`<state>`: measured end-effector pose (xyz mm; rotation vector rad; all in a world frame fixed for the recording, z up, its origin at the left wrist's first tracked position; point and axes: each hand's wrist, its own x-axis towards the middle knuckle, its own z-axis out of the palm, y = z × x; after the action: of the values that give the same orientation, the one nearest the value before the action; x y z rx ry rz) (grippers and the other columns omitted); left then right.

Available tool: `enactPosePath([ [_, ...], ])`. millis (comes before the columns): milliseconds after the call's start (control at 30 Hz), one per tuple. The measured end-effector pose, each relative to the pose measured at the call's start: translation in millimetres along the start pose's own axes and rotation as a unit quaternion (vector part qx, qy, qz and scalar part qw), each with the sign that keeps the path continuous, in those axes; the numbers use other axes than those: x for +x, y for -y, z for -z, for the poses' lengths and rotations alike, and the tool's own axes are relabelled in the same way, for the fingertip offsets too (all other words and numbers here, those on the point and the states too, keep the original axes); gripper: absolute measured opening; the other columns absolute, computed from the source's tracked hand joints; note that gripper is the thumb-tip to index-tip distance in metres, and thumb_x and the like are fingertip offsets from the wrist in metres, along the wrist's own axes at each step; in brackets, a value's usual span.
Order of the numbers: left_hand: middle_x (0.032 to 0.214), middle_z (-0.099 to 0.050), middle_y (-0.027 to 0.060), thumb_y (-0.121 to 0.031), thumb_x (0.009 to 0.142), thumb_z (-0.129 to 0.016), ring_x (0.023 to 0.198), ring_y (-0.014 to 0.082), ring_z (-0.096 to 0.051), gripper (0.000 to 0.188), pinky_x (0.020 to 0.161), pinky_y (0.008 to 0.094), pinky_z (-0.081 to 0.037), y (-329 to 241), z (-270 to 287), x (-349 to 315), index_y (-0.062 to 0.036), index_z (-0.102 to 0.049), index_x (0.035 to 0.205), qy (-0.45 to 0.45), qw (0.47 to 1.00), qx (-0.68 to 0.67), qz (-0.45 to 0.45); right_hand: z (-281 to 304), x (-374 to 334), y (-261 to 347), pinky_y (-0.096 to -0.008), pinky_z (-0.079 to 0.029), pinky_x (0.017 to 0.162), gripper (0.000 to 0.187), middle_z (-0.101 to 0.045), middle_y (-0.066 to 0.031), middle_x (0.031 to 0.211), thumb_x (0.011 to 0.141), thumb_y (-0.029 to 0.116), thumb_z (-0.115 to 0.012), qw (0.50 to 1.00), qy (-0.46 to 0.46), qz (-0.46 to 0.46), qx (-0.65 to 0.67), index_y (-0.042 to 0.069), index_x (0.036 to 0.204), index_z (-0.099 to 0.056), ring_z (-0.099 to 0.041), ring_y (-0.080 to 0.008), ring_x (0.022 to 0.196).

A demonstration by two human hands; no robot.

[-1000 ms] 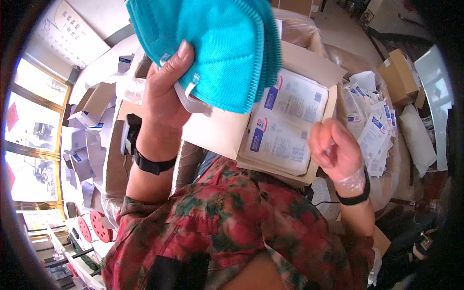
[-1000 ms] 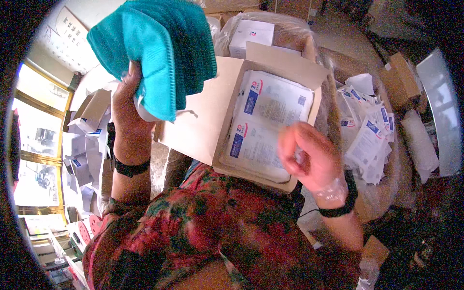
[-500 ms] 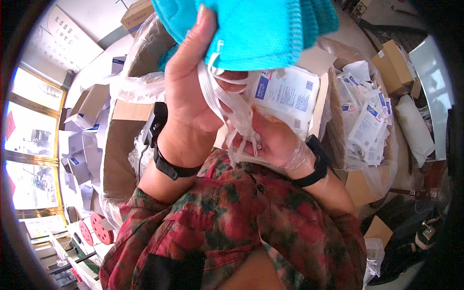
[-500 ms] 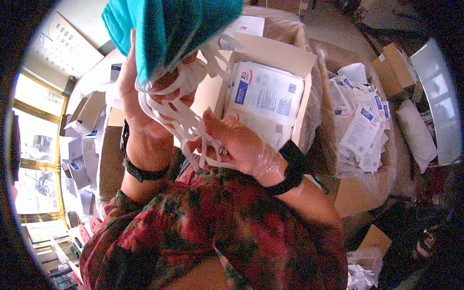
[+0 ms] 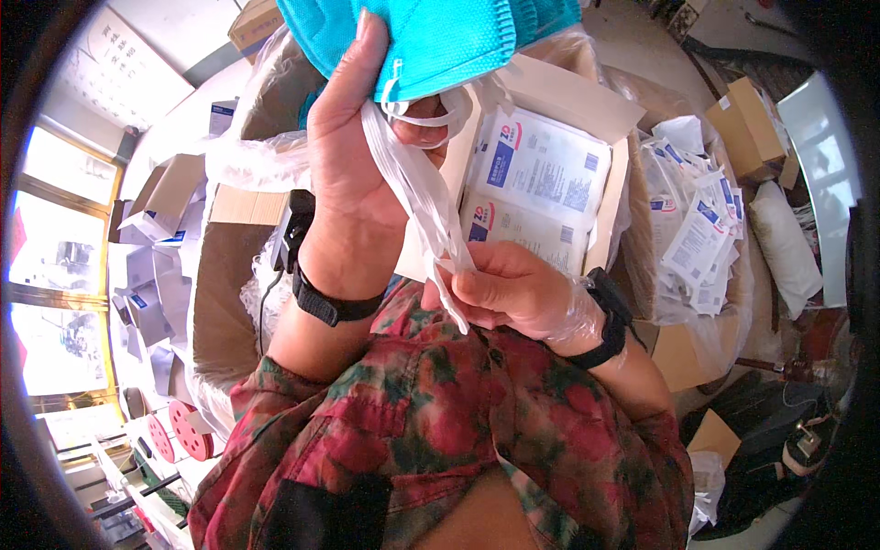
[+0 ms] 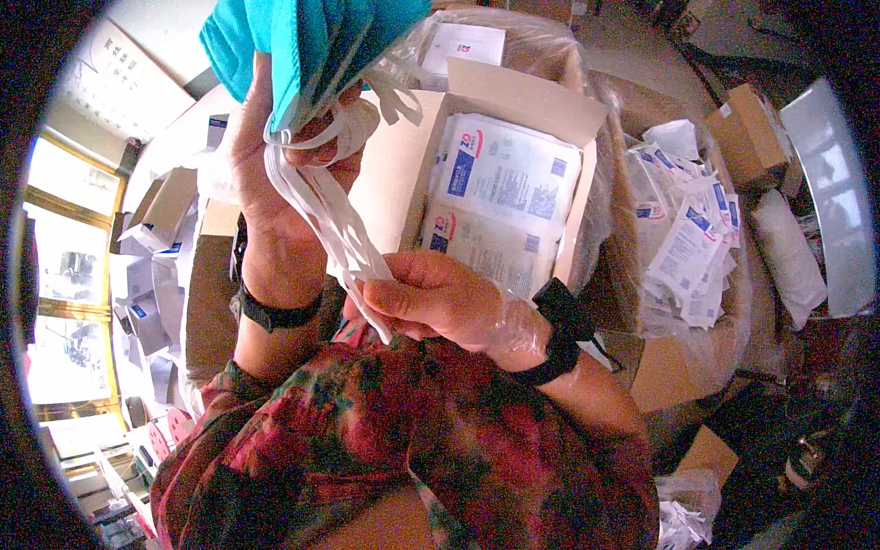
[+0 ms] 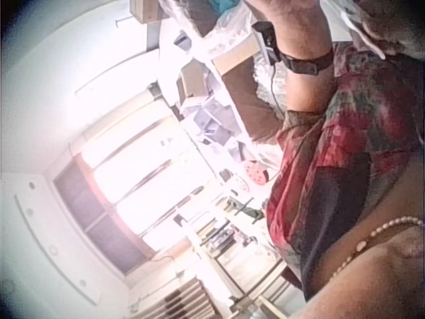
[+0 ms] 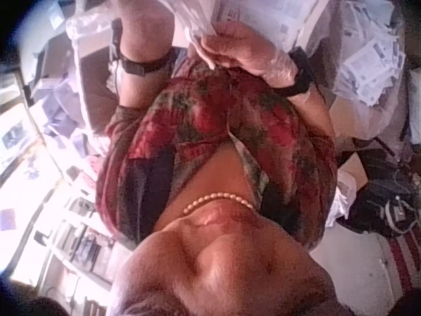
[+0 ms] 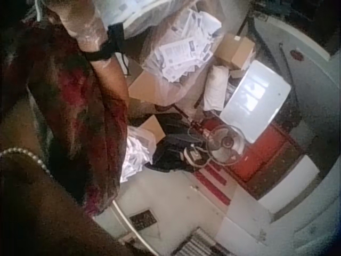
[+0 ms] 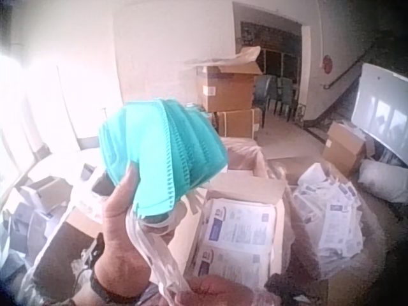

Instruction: The recorder is sorting and packing personal protective masks into boxes.

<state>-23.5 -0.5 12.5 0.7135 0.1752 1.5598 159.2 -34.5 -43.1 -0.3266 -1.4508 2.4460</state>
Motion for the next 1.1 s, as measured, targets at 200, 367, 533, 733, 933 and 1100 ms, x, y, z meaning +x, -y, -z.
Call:
enactPosePath([
  [200,0.089,-0.067,0.0192,-0.038,0.097,-0.047,0.053,0.0155,-0.057,0.042,0.044,0.0220,-0.049,-5,0,3,-0.0019,-0.063,0.109,-0.082,0.995,0.032,-0.056,7,-7,-2,-0.0187,-0.029,0.043,0.052,-0.059,-0.0057,0.074,0.093,0.048,-0.050,0.998,-0.009,-0.043,0.046,-0.002,0.103,-0.060,-0.042,-0.0054,0.050],
  [367,0.091,-0.065,0.0189,-0.035,0.097,-0.048,0.046,0.0087,-0.050,0.039,0.036,0.0146,-0.044,-4,9,3,-0.0014,-0.060,0.113,0.077,0.996,-0.023,0.028,7,-4,-2,-0.0187,-0.030,0.043,0.058,-0.065,-0.0123,0.080,0.093,0.049,-0.047,0.997,0.023,-0.018,0.073,-0.005,0.109,-0.060,-0.044,-0.0068,0.050],
  [533,0.089,-0.065,0.0187,-0.035,0.096,-0.049,0.041,0.0072,-0.047,0.040,0.034,0.0129,-0.042,0,2,2,0.0011,-0.059,0.112,-0.031,0.999,0.005,-0.040,10,-5,0,-0.0183,-0.034,0.044,0.058,-0.068,-0.0170,0.087,0.094,0.046,-0.047,0.991,0.046,-0.005,0.123,-0.007,0.116,-0.057,-0.048,-0.0081,0.051],
  [733,0.084,-0.066,0.0172,-0.036,0.095,-0.051,0.045,0.0083,-0.053,0.042,0.035,0.0133,-0.043,-2,3,0,0.0015,-0.060,0.111,-0.041,0.999,0.003,-0.030,6,-8,5,-0.0176,-0.033,0.045,0.040,-0.068,-0.0082,0.083,0.093,0.036,-0.057,0.997,0.041,-0.040,0.051,-0.001,0.107,-0.062,-0.046,-0.0055,0.050],
  [933,0.089,-0.068,0.0175,-0.037,0.095,-0.052,0.042,0.0085,-0.053,0.043,0.038,0.0154,-0.047,-3,5,0,0.0008,-0.060,0.113,0.006,1.000,-0.007,0.011,2,-5,-1,-0.0173,-0.033,0.044,0.029,-0.067,-0.0079,0.084,0.094,0.033,-0.056,0.997,0.033,-0.013,0.062,0.004,0.100,-0.059,-0.045,-0.0046,0.050],
  [1100,0.092,-0.068,0.0175,-0.035,0.095,-0.051,0.043,0.0080,-0.053,0.042,0.040,0.0179,-0.050,22,-51,6,-0.0007,-0.059,0.117,-0.287,0.944,0.043,-0.158,-4,-3,2,-0.0186,-0.032,0.043,0.032,-0.064,-0.0132,0.081,0.093,0.032,-0.056,0.996,0.027,-0.041,0.080,0.000,0.101,-0.058,-0.044,-0.0073,0.050],
])
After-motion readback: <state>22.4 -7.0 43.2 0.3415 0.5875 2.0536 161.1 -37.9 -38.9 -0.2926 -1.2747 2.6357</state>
